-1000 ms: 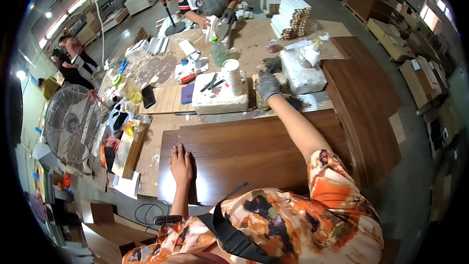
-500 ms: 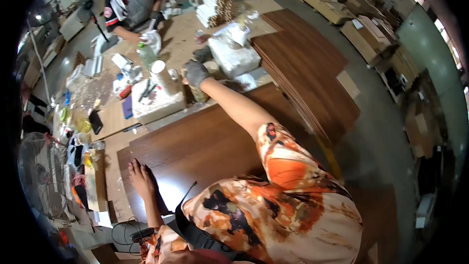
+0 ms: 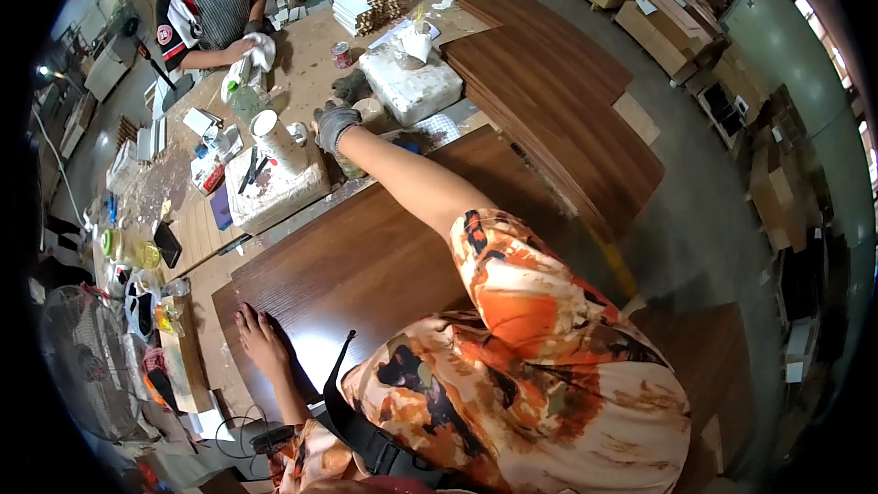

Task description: The person wipes a wood panel with a cloth, applies liquid from a bottle to the panel and cloth, and rubs the surface with a blue sponge.

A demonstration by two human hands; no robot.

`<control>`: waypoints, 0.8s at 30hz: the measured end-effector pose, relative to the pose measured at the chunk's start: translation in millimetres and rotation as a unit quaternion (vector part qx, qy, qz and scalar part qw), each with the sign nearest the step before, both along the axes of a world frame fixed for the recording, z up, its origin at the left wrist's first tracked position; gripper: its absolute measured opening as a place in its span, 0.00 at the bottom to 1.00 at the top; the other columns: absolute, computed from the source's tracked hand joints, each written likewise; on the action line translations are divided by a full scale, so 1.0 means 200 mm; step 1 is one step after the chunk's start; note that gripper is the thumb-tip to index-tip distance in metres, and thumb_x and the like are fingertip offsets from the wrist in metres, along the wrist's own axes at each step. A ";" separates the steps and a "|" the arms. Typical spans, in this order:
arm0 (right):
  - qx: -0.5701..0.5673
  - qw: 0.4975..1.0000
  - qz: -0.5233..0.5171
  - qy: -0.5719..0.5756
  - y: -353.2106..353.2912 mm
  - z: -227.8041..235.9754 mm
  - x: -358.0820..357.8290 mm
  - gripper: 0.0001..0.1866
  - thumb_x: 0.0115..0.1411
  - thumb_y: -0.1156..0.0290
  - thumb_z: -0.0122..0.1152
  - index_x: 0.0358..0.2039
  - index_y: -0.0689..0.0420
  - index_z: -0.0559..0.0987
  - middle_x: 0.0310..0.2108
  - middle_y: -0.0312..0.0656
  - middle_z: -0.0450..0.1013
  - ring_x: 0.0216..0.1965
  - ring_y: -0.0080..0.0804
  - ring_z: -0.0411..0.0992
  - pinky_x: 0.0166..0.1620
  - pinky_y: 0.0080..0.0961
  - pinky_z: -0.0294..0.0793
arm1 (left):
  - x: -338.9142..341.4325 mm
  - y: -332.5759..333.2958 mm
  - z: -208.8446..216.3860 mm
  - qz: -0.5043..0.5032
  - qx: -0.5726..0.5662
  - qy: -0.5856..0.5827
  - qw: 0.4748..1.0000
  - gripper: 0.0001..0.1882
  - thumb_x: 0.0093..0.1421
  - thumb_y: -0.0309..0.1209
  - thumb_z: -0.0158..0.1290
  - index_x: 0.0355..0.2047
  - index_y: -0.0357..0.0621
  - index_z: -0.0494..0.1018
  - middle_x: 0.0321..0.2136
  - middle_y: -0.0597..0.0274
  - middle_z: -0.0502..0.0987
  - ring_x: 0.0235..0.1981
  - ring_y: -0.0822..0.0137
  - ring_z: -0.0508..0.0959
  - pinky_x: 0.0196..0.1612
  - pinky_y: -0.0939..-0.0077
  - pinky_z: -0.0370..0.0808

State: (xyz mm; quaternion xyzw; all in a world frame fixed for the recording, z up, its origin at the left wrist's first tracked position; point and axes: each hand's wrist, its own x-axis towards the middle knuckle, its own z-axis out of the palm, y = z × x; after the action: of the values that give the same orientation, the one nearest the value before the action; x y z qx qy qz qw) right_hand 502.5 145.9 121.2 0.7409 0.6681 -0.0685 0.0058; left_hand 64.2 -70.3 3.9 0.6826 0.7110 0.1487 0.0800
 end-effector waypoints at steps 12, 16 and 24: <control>0.138 0.988 0.011 0.061 -0.12 -0.10 0.02 0.21 0.63 0.64 0.62 0.57 0.54 0.75 0.60 0.60 0.68 0.50 0.56 0.78 0.53 0.45 0.79 | -0.01 -0.01 0.01 -0.003 0.012 -0.004 1.000 0.29 0.77 0.46 0.38 0.74 0.53 0.59 0.73 0.49 0.59 0.74 0.50 0.58 0.75 0.50 0.51; 0.274 0.958 0.039 0.079 -0.11 -0.23 0.25 0.20 0.63 0.62 0.62 0.54 0.54 0.77 0.55 0.57 0.72 0.49 0.53 0.78 0.53 0.45 0.79 | 0.04 0.06 0.05 -0.029 0.022 -0.006 0.999 0.29 0.77 0.46 0.39 0.74 0.53 0.59 0.73 0.49 0.60 0.74 0.51 0.59 0.75 0.51 0.52; 0.458 0.728 0.095 0.501 -0.45 0.29 0.44 0.24 0.64 0.45 0.66 0.48 0.52 0.77 0.44 0.40 0.80 0.44 0.28 0.82 0.43 0.27 0.87 | -0.02 0.00 0.02 -0.001 -0.005 0.010 1.000 0.30 0.76 0.46 0.40 0.75 0.51 0.57 0.74 0.47 0.58 0.75 0.50 0.57 0.75 0.50 0.50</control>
State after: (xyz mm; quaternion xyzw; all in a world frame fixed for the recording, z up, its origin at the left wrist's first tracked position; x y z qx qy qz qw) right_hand 591.5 55.3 178.5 0.4447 0.5909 -0.1142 -0.6633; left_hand 60.0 -69.4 7.6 0.6844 0.7118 0.1384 0.0759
